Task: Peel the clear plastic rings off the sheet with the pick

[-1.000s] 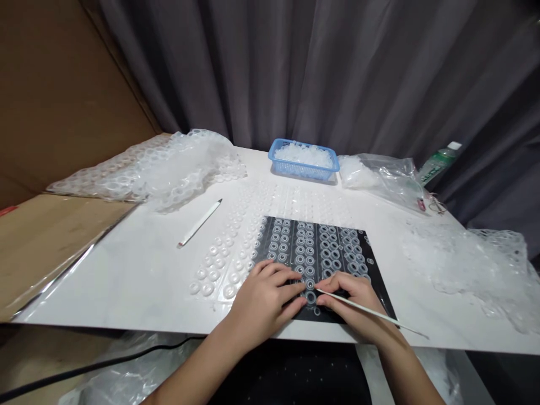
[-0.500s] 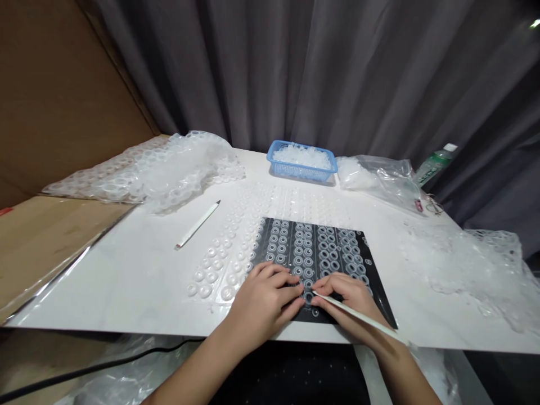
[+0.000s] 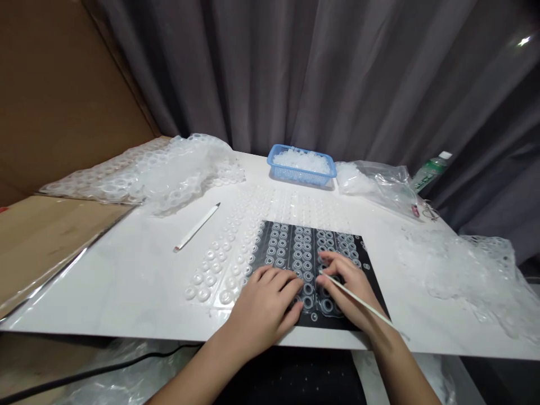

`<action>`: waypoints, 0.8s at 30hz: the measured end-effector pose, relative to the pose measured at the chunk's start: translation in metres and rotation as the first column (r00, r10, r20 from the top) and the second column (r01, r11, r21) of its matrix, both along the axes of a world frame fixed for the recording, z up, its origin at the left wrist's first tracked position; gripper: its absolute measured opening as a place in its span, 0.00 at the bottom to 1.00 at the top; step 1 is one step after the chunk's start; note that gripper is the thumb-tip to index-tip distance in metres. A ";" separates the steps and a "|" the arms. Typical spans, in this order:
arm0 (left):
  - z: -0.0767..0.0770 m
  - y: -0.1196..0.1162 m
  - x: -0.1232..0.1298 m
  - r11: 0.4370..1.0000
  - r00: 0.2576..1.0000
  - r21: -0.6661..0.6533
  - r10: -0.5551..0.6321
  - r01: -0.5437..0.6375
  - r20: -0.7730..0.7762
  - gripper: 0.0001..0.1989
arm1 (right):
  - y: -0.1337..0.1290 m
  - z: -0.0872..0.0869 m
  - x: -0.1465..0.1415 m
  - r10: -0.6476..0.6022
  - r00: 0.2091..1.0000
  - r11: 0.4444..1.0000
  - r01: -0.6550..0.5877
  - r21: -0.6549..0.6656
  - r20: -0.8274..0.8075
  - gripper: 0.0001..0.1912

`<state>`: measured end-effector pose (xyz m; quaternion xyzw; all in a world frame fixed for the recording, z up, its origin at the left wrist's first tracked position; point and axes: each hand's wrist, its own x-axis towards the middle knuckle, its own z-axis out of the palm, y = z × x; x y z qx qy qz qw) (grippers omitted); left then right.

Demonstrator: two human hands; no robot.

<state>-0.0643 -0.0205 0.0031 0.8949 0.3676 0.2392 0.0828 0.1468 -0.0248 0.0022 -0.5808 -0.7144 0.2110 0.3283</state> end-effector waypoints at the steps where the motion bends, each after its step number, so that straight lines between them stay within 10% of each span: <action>1: 0.001 0.000 0.000 1.000 1.000 0.009 0.011 -0.011 -0.008 0.14 | 0.000 0.002 -0.002 0.053 0.998 0.997 -0.054 -0.064 -0.023 0.07; 12: -0.001 0.000 0.001 1.000 0.999 0.003 0.024 -0.024 -0.046 0.15 | -0.004 0.007 -0.006 0.046 0.993 0.978 -0.067 -0.198 -0.108 0.05; 24: -0.001 0.000 0.004 1.000 0.999 0.025 -0.009 0.010 -0.042 0.15 | -0.004 -0.001 -0.010 0.215 0.971 0.976 -0.218 0.019 0.108 0.06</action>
